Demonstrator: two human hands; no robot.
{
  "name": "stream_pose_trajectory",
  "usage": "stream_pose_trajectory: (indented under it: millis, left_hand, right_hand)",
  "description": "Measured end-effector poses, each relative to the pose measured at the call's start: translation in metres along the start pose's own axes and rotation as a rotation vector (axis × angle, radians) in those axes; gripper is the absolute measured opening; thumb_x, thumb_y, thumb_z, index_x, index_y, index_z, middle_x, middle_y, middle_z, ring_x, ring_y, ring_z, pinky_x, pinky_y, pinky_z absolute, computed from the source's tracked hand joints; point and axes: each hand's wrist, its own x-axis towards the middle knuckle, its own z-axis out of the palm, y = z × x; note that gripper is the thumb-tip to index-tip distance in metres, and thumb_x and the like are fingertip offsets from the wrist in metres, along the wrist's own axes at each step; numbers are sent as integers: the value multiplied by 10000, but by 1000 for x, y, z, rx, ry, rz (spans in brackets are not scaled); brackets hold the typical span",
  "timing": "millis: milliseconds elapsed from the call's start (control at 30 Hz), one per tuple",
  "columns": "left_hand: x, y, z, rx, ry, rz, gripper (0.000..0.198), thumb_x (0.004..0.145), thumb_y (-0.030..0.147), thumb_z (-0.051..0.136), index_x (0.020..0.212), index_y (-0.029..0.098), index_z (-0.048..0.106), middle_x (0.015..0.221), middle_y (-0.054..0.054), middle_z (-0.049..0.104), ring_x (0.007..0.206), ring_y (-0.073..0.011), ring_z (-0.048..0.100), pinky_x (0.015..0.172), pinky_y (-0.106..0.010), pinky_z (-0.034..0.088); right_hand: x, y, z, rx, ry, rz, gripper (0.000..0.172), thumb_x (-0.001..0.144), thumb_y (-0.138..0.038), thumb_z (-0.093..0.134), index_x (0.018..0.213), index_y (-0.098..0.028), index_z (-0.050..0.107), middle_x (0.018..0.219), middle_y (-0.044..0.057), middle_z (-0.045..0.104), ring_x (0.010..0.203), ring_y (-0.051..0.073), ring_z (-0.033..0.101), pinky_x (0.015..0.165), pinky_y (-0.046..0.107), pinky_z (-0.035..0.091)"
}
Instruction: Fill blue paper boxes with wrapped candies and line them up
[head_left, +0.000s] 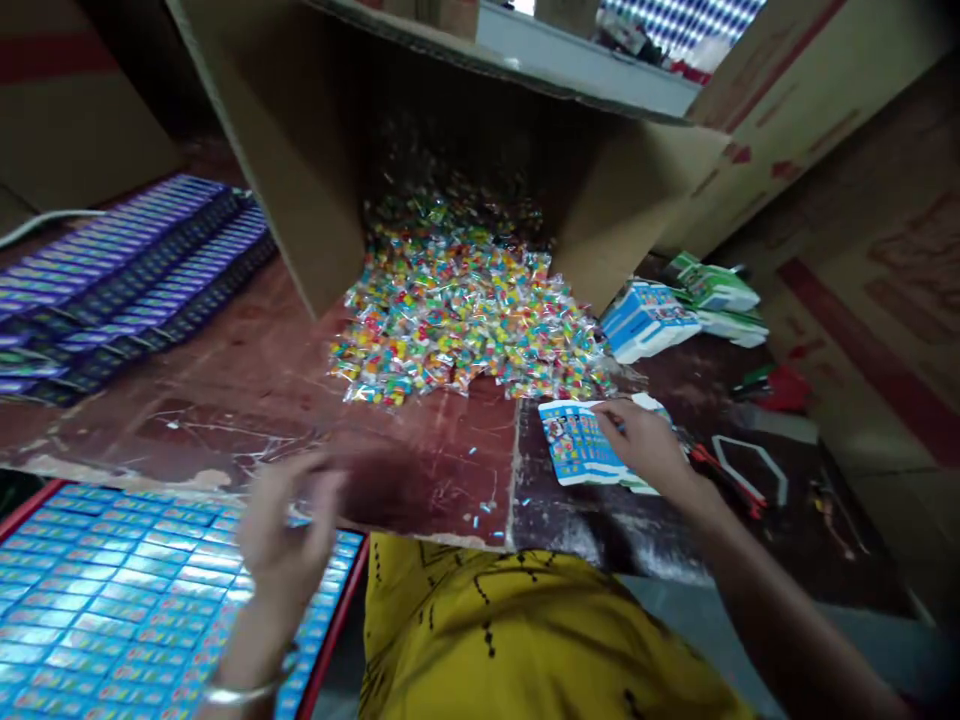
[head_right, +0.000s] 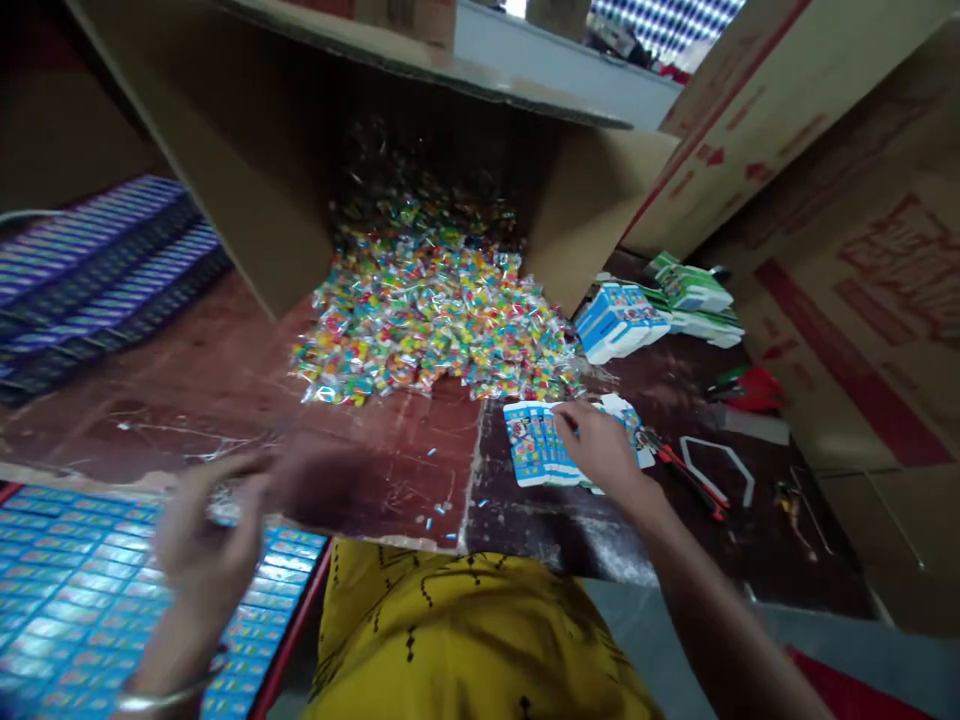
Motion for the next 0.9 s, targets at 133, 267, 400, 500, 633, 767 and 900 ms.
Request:
stream_pose_trajectory:
  millis: [133,267,400,500,633,767,900]
  left_hand:
    - [-13,108,103,-193,-534,289,241,884,326,611,1091,202,627,1066,-79,675,988,-209,609,876,-370,512]
    - [-14,164,163,-205,-755,439,384,919,415,529,1232,197,574,1333,-120,561,1247,-269,499,1054,-466,424]
    - [-8,165,186,-157,-835,461,514,927,452,490,1371,194,472,1483,-135,422,1410,-290,328,1139,-504,326]
    - [-10,158,195,-97,-891,498,580,922,481,485,1437,232,394,1554,-120,317,1455,-295,242,1144,-533,302]
    - [-16,153,192,-1,-943,481,622,931,501,452,1484,253,315,1586,-105,248,1470,-296,199,1145,-537,291]
    - [-20,147,183,52,-945,483,610,946,456,447,1497,246,291,1586,-104,249,1470,-293,200,1144,-526,293]
    - [-25,138,179,95,-886,503,580,946,404,469,1483,237,327,1571,-119,284,1462,-305,222,1138,-555,285]
  right_hand:
    - [9,12,13,-10,33,-76,300,946,-308,445,1063,-188,694,1021,97,678,983,249,619,879,366,479]
    - [4,46,0,-37,195,-12,396,974,-365,410,1255,-159,600,1245,127,617,1205,269,515,1039,415,389]
    - [-26,75,5,-189,200,48,665,945,-490,442,1469,-92,341,1546,179,310,1460,344,148,1138,567,185]
    - [-42,69,25,-203,76,12,741,940,-540,421,1472,-37,309,1548,221,285,1472,344,106,1145,579,152]
    - [-41,44,42,-158,32,20,791,940,-558,403,1492,-13,245,1567,237,214,1478,343,70,1157,578,117]
    - [-34,23,49,-73,-21,-21,807,927,-562,428,1495,-18,247,1576,222,196,1478,341,72,1171,548,125]
    - [-29,8,53,5,-29,-3,805,926,-541,440,1502,-20,228,1581,217,176,1480,334,66,1176,544,127]
